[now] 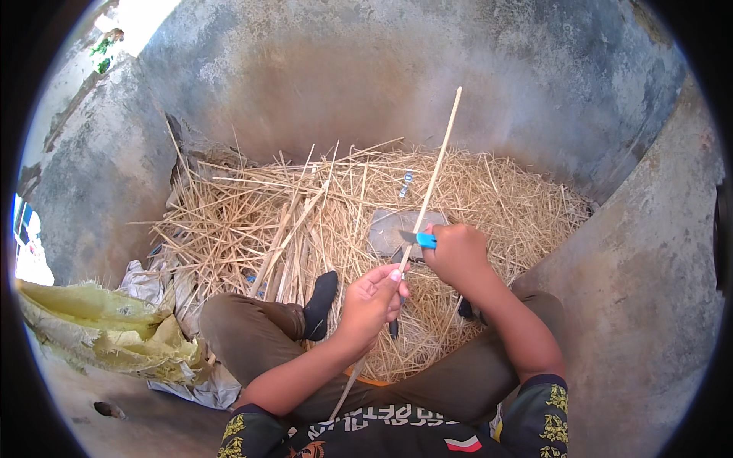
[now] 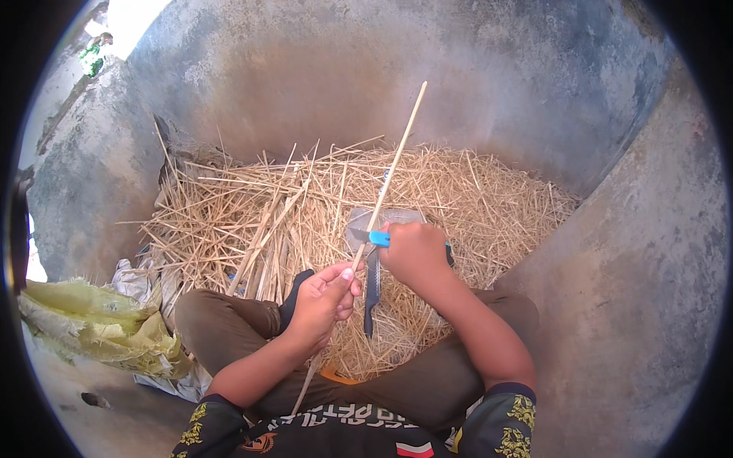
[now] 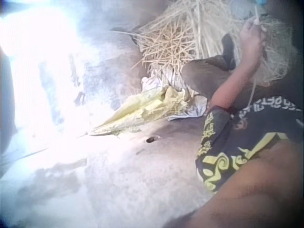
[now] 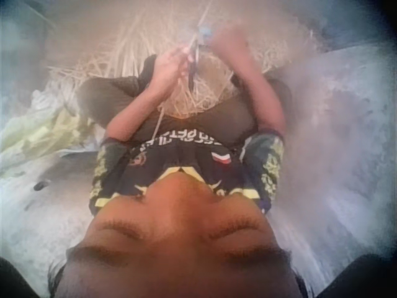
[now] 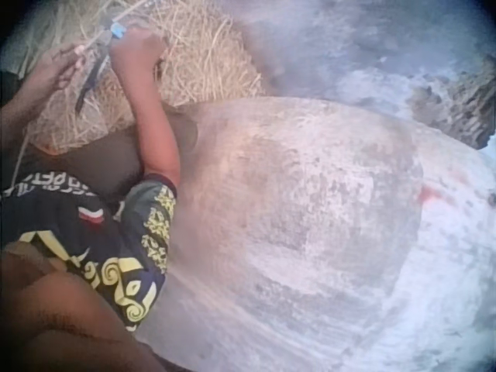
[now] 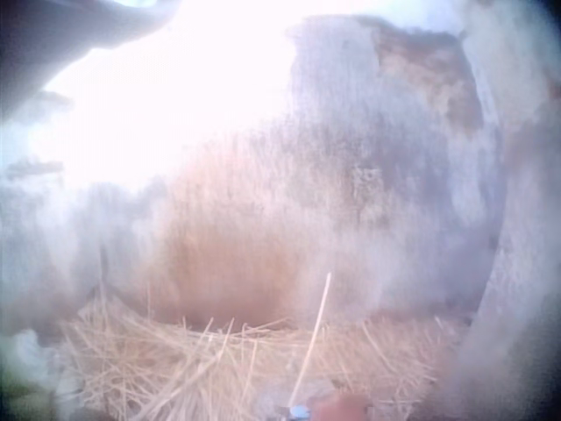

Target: The person sits on a straw-covered floor and uses a utility knife to strip bark and sharpen thin wooden sticks. They repeatedly rotate the sticks and scrape the blade along the wood to create pointed tips, occasionally switching between different sticks.

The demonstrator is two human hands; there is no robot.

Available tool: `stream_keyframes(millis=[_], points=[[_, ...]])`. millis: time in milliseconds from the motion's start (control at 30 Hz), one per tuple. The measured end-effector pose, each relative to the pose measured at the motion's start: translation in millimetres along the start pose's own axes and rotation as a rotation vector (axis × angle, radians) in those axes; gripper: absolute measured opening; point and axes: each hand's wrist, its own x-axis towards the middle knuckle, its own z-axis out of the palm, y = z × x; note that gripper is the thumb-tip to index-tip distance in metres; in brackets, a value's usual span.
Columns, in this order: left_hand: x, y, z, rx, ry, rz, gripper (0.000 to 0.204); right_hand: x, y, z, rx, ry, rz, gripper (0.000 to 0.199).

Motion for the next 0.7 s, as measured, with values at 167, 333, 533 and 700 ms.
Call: stream_keyframes(millis=[167,333,533,700], points=[[-2,1,-2,-0.061,0.002,0.000,0.027,4,-1,7,0.016,0.112,-0.144,0.037],[-13,-14,5,0.118,0.093,0.019,0.026,34,29,2,-0.078,0.049,0.144,0.030],[-12,-33,5,0.146,0.009,-0.070,0.020,53,91,-5,-0.167,-0.012,0.492,0.029],[-10,-28,2,0.067,-0.019,-0.127,0.017,52,95,-22,-0.075,-0.005,0.598,0.030]])
